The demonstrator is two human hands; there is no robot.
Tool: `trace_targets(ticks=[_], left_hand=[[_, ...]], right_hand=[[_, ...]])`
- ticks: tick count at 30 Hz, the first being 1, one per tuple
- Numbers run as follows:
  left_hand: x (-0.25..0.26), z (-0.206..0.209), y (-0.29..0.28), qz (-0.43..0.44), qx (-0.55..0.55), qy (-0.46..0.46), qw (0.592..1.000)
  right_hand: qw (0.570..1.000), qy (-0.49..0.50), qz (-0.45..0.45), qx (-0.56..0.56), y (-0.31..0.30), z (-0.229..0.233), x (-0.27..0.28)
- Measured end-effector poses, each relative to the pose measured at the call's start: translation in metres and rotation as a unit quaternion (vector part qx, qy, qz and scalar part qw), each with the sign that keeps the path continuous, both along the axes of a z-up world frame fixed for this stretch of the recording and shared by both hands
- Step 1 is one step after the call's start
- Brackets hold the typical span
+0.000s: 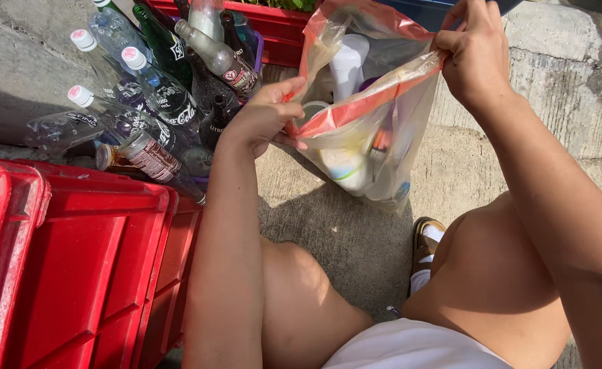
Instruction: The person picks up plastic containers and glass bottles and places them into plastic bags by hand.
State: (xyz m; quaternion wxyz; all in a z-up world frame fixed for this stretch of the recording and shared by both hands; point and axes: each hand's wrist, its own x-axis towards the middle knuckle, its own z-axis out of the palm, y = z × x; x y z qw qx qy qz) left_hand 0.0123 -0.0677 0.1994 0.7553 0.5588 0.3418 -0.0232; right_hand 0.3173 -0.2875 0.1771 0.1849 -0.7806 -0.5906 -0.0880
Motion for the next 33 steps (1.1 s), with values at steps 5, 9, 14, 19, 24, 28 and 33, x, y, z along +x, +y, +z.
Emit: trace_targets(ticks=[5, 9, 14, 19, 24, 28, 33], left_hand=[[0.034, -0.022, -0.035, -0.146, 0.048, 0.094, 0.984], [0.049, -0.046, -0.039, -0.141, 0.092, 0.044, 0.985], [0.077, -0.068, -0.048, -0.255, 0.095, 0.271, 0.923], [0.089, -0.088, -0.02, -0.267, 0.268, 0.399, 0.835], [0.114, -0.087, -0.04, -0.295, 0.482, 0.484, 0.668], [0.138, -0.145, -0.029, 0.017, 0.448, 0.282, 0.848], [0.148, -0.152, 0.032, 0.262, 0.081, -0.11, 0.955]], right_hand=[[0.968, 0.225, -0.008, -0.11, -0.03, 0.003, 0.007], [0.762, 0.562, -0.265, -0.181, -0.038, -0.006, -0.023], [0.688, 0.622, -0.357, -0.111, -0.029, -0.052, -0.064], [0.419, 0.841, -0.283, 0.193, -0.028, -0.065, -0.036], [0.445, 0.843, -0.245, 0.178, -0.033, -0.052, -0.035], [0.501, 0.838, -0.186, 0.109, -0.026, -0.03, -0.033], [0.569, 0.791, -0.191, 0.118, -0.019, -0.011, -0.011]])
